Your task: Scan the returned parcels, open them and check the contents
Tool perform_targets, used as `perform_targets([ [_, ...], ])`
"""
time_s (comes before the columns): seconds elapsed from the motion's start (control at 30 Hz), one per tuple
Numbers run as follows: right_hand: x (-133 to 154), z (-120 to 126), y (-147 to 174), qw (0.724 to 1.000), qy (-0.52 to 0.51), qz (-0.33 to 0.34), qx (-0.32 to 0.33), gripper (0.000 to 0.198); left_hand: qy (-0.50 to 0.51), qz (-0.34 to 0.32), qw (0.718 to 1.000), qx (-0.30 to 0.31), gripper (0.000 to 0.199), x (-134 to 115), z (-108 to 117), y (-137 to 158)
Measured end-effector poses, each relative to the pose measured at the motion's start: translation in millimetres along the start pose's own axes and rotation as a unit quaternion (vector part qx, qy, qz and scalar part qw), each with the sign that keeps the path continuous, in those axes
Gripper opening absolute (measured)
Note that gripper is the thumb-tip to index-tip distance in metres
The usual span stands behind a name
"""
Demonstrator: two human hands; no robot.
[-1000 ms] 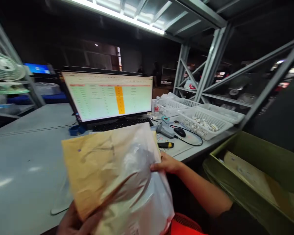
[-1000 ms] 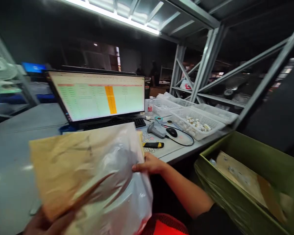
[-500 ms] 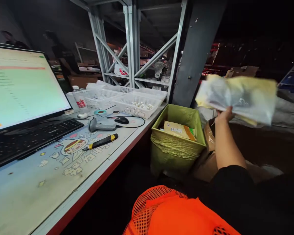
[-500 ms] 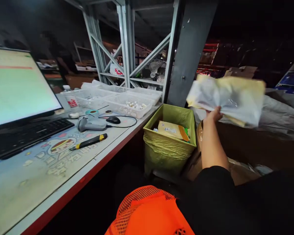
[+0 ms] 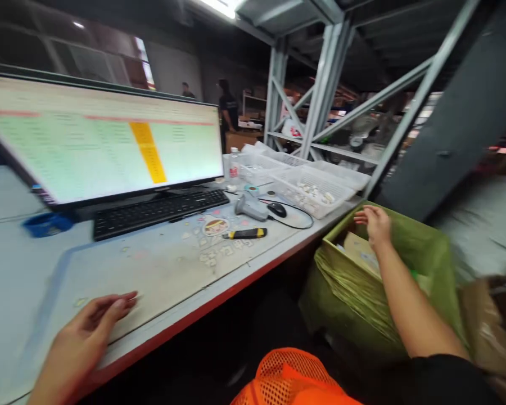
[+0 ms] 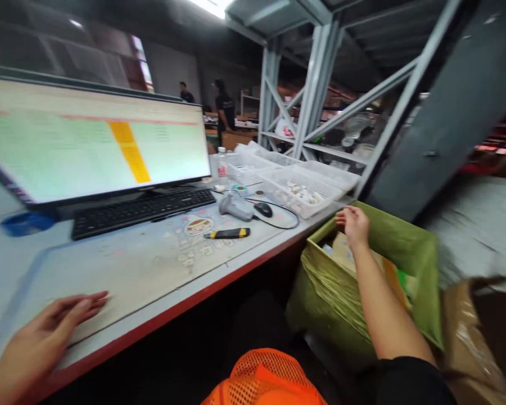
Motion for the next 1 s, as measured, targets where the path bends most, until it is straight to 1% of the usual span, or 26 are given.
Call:
perform_targets([
  [0.03, 11.6, -48.2, 0.6, 0.997, 0.012, 0.045, 0.061, 0.039, 0.045, 0.018, 0.999, -0.007, 0.068, -3.0, -2.2, 2.7],
  [0.1, 34.8, -136.4, 9.3, 0.977, 0.034, 0.131, 0.165, 0.043, 0.116, 0.026, 0.993, -0.018, 0.077, -5.1, -6.2, 6.1],
  [0.13, 45.0, -173.8, 15.1, 0.965, 0.040, 0.164, 0.202, 0.044, 0.136, 0.020, 0.990, -0.021, 0.079, -4.3, -7.4, 7.0],
  [0.17, 53.5, -205.8, 20.7, 0.952, 0.044, 0.193, 0.231, 0.045, 0.148, 0.014, 0.989, -0.023, 0.079, -2.4, -7.9, 7.7],
  [0.2, 59.6, -232.6, 25.2, 0.941, 0.048, 0.219, 0.254, 0.045, 0.155, 0.008, 0.988, -0.024, 0.077, 0.1, -7.8, 8.2],
  [0.23, 62.7, -254.3, 28.1, 0.932, 0.049, 0.239, 0.269, 0.047, 0.161, 0.001, 0.987, -0.027, 0.076, 2.9, -7.2, 8.7],
  [0.3, 59.0, -285.4, 29.1, 0.917, 0.069, 0.273, 0.281, 0.052, 0.170, -0.010, 0.985, -0.037, 0.072, 8.0, -5.7, 9.7],
  [0.37, 43.3, -305.3, 25.9, 0.901, 0.122, 0.307, 0.280, 0.060, 0.177, -0.017, 0.983, -0.048, 0.068, 11.9, -4.7, 10.9],
  [0.47, 8.5, -325.3, 18.8, 0.869, 0.202, 0.356, 0.279, 0.069, 0.187, -0.014, 0.981, -0.050, 0.063, 15.3, -5.7, 12.3],
  [0.6, -30.3, -345.4, 8.0, 0.839, 0.267, 0.382, 0.279, 0.072, 0.202, -0.005, 0.978, -0.046, 0.061, 17.5, -6.5, 12.6],
  [0.7, -44.3, -355.9, 3.9, 0.820, 0.295, 0.394, 0.294, 0.071, 0.220, 0.001, 0.974, -0.055, 0.060, 18.6, -4.9, 13.4],
  [0.77, -46.6, -358.0, 4.1, 0.821, 0.295, 0.397, 0.286, 0.069, 0.225, 0.003, 0.972, -0.061, 0.059, 19.3, -3.5, 14.7],
  [0.9, -41.2, -354.0, 8.6, 0.838, 0.275, 0.394, 0.259, 0.067, 0.232, 0.004, 0.970, -0.070, 0.058, 21.0, -1.1, 16.3],
  [1.0, -35.4, -349.7, 10.6, 0.843, 0.270, 0.378, 0.273, 0.065, 0.230, 0.007, 0.971, -0.069, 0.056, 20.8, -2.2, 13.8],
])
Point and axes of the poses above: each hand's wrist, its own y-axis away from the middle knuckle, its own z-axis out of the back of the hand, x = y × z, the point moved 3 cm from there along -y, towards the middle knuckle, and after that the axes turned 12 degrees about y, right-handed, at the moved point
